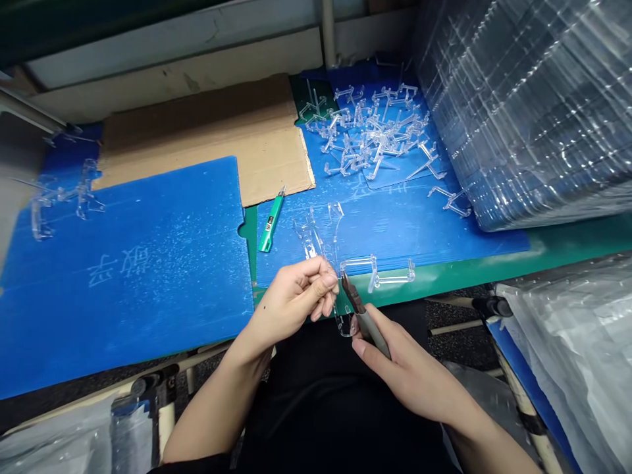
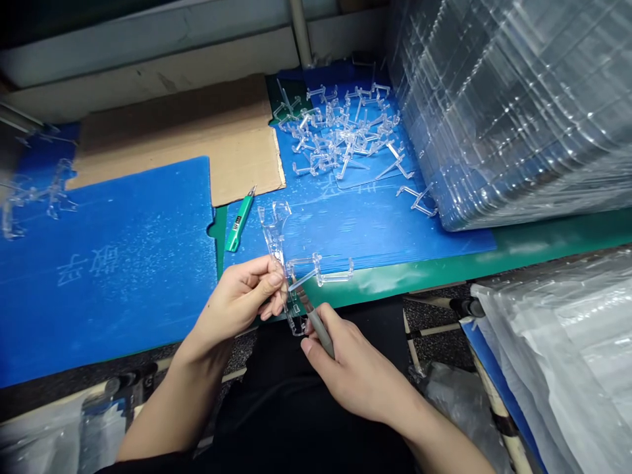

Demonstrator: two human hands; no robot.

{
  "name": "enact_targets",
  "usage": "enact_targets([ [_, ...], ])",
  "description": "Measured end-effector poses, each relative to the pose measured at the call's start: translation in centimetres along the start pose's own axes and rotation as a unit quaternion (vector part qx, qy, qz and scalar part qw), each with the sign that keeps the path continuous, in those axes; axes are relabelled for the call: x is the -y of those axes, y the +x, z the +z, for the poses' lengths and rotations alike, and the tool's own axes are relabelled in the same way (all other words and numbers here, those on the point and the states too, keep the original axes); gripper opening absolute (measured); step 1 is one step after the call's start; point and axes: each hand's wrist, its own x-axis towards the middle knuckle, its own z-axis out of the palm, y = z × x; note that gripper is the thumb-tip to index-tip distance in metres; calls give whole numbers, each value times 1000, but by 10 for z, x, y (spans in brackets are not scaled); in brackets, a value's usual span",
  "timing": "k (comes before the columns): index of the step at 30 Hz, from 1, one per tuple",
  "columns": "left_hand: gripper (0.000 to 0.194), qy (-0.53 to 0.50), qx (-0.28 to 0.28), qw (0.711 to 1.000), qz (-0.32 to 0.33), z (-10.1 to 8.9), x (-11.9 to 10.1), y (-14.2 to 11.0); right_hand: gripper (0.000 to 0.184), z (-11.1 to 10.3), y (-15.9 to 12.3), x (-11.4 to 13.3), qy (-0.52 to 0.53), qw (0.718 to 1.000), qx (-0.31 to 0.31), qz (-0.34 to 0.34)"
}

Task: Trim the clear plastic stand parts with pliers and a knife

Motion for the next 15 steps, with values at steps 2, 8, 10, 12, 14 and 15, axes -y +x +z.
enact_targets([
  [2, 39, -2, 3, 1000, -3, 0, 1, 0, 21, -1, 0, -1, -2, 1000, 6, -7],
  [8, 40, 5, 14, 1000, -13, 1, -3, 1, 17, -9, 0, -5, -13, 998, 31, -47],
  [10, 40, 1, 18, 1000, -19, 2, -5, 1, 19, -13, 0, -6, -8, 998, 45, -49],
  [12, 40, -8, 22, 999, -28, 4, -5, 1, 22, -16, 1, -8, 16, 997, 61, -46],
  [14, 40, -17, 24, 999, -35, 5, -3, 0, 25, -15, 2, -12, 48, 995, 73, -48],
  [15, 41, -19, 26, 999, -38, 6, -1, -1, 27, -14, 2, -15, 66, 994, 76, -49],
])
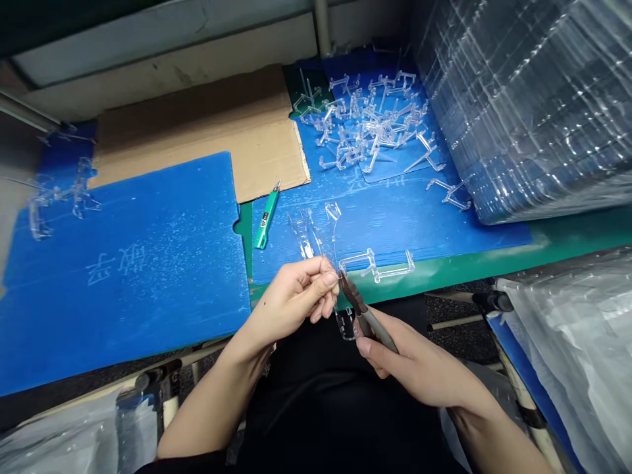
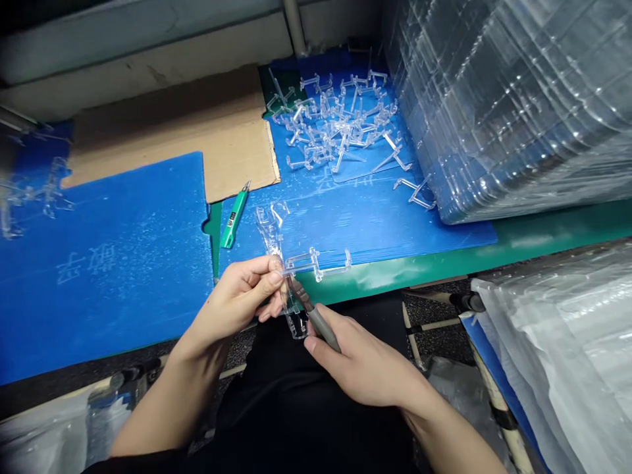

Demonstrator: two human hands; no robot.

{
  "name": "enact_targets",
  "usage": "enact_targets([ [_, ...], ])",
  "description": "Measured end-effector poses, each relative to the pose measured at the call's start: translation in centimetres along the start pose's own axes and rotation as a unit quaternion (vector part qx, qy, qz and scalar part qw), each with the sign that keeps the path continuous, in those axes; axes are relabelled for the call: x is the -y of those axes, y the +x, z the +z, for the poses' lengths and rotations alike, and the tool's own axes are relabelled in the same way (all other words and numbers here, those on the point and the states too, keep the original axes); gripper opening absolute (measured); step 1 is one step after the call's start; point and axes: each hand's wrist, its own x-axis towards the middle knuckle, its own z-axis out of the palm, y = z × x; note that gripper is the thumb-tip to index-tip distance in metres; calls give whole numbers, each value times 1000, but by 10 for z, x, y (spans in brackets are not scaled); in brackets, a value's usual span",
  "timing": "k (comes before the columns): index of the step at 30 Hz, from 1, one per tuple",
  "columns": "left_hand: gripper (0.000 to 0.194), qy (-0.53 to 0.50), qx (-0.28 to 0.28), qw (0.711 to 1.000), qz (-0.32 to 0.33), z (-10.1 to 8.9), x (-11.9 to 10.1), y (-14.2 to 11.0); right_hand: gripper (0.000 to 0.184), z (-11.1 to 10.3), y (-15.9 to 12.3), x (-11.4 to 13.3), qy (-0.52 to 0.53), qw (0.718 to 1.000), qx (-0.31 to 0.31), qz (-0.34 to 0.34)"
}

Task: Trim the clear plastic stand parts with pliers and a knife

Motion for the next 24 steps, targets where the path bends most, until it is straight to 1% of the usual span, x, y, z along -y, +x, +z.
enact_targets([
  [2, 41, -4, -1, 1000, -2, 2, 1, 1, 31, 2, 0, -4, 40, 999, 2, -1],
  [4, 42, -2, -8, 1000, 3, 4, -4, 10, 34, -2, 3, -3, 94, 996, -3, -2],
  [6, 43, 4, -6, 1000, 24, 6, -19, 33, 36, -19, 12, 7, 145, 989, -8, -15],
  [7, 44, 10, -3, 999, 38, 6, -31, 51, 37, -33, 19, 16, 158, 987, -12, -24],
  [8, 44, 16, 3, 999, 52, 6, -45, 72, 37, -49, 28, 27, 149, 988, -21, -31],
  [9, 43, 24, -1, 998, 64, 4, -60, 95, 36, -66, 38, 40, 126, 991, -33, -37],
  [10, 41, 38, -21, 997, 60, 1, -76, 118, 35, -83, 47, 53, 66, 995, -64, -35],
  [11, 40, 51, -44, 997, 39, -3, -91, 138, 31, -98, 56, 65, -14, 994, -108, -22],
  [12, 40, 65, -65, 996, 15, -10, -104, 153, 26, -109, 64, 75, -61, 988, -142, -16],
  [13, 40, 85, -85, 993, 1, -17, -114, 161, 24, -116, 69, 82, -111, 977, -182, -7],
  [14, 40, 104, -104, 989, -3, -26, -122, 162, 24, -119, 71, 84, -154, 963, -221, 1],
  [15, 38, 119, -122, 985, 8, -36, -125, 156, 25, -117, 72, 82, -193, 946, -259, 10],
  [16, 36, 124, -138, 982, 32, -46, -125, 143, 26, -112, 71, 77, -238, 924, -299, 21],
  [18, 27, 94, -158, 979, 93, -64, -116, 103, 26, -97, 67, 60, -328, 869, -368, 46],
  [20, 23, 22, -164, 977, 135, -78, -100, 55, 32, -80, 66, 44, -393, 819, -413, 63],
  [22, 34, -51, -182, 972, 143, -86, -81, 12, 44, -65, 70, 36, -457, 769, -442, 69],
  [23, 41, -87, -195, 967, 139, -87, -73, -6, 49, -59, 73, 38, -498, 734, -456, 66],
  [24, 47, -122, -209, 961, 136, -87, -64, -20, 52, -53, 78, 42, -543, 694, -469, 59],
])
